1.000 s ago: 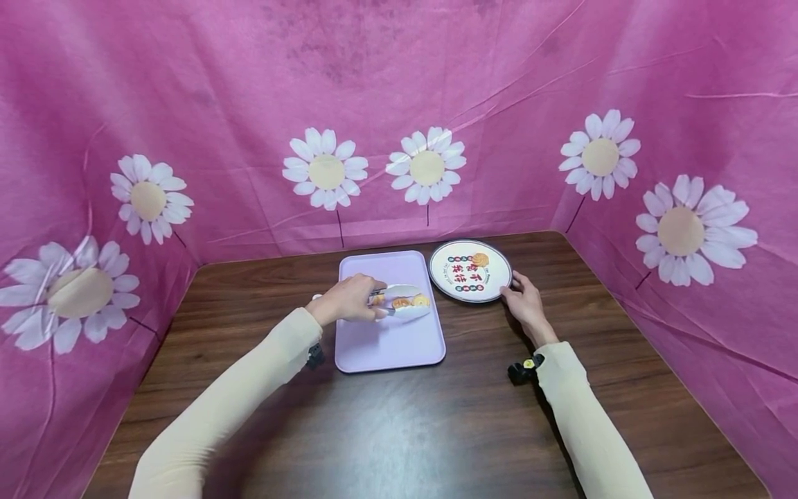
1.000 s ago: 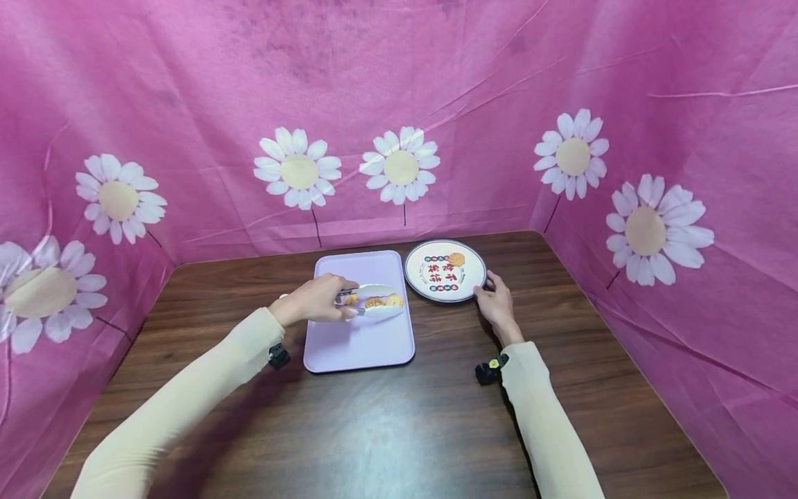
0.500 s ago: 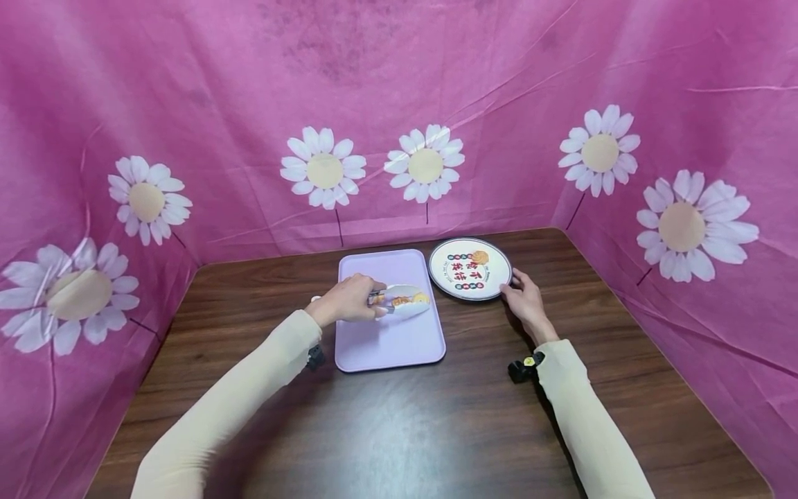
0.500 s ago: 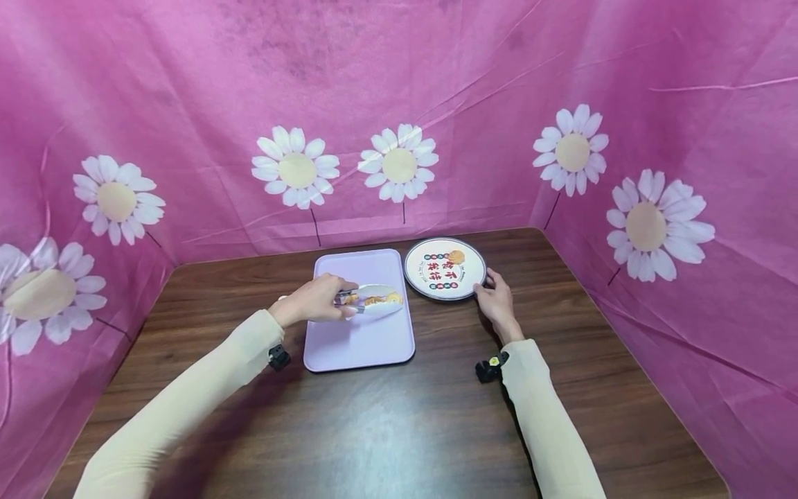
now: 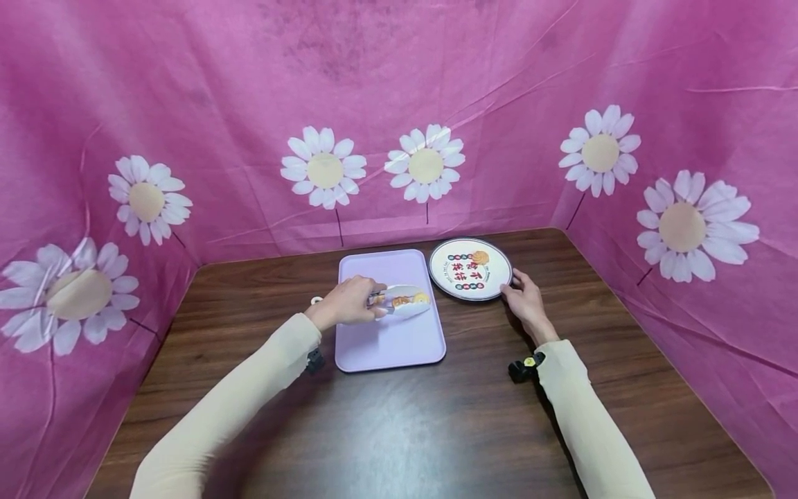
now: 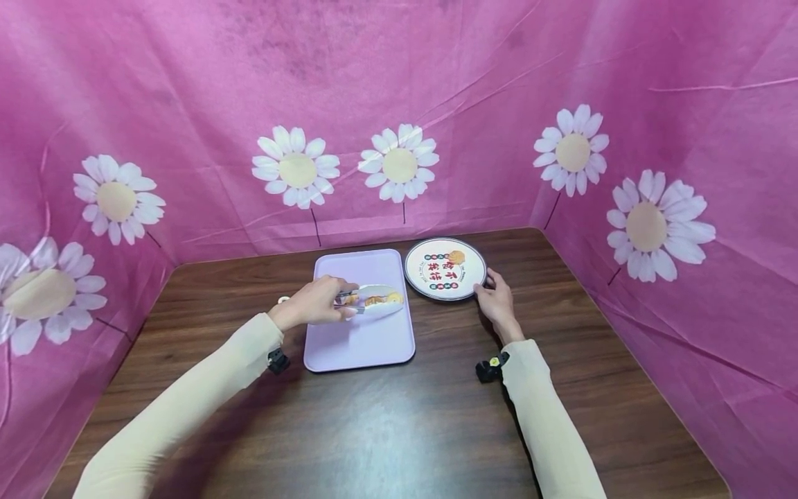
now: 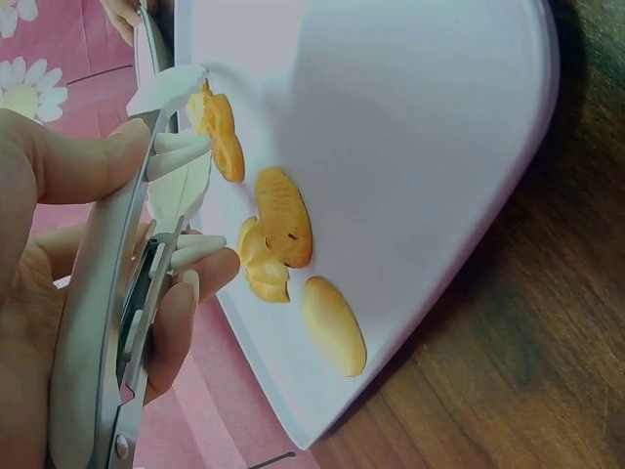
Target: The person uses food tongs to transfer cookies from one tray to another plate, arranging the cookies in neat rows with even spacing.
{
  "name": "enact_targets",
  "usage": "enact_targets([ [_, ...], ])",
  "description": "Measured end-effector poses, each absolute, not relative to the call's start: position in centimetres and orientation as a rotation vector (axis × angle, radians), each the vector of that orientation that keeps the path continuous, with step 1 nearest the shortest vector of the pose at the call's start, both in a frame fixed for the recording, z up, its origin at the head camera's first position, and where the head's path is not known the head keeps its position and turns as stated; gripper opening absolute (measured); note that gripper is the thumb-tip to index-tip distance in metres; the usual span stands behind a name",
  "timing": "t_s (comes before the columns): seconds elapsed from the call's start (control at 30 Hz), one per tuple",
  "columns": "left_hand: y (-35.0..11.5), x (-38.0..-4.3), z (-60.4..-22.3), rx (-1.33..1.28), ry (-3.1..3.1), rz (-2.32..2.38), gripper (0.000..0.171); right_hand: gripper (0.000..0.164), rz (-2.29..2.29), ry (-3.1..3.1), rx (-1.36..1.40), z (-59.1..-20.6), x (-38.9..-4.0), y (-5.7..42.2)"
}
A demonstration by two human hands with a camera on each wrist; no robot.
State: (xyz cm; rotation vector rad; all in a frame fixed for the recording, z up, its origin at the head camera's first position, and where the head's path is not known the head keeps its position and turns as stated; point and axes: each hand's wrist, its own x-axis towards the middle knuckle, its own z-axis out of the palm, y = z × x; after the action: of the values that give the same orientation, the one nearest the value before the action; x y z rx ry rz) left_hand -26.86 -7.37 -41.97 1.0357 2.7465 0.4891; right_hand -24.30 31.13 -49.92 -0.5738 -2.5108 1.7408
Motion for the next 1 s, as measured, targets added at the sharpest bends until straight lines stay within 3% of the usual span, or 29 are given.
enact_targets([
  [1.0,-7.52,-27.05,-41.66,1.001,2.720,0.532,0.064,0.067,1.754,-2.497,-0.559,-50.03,-24.35,31.07],
])
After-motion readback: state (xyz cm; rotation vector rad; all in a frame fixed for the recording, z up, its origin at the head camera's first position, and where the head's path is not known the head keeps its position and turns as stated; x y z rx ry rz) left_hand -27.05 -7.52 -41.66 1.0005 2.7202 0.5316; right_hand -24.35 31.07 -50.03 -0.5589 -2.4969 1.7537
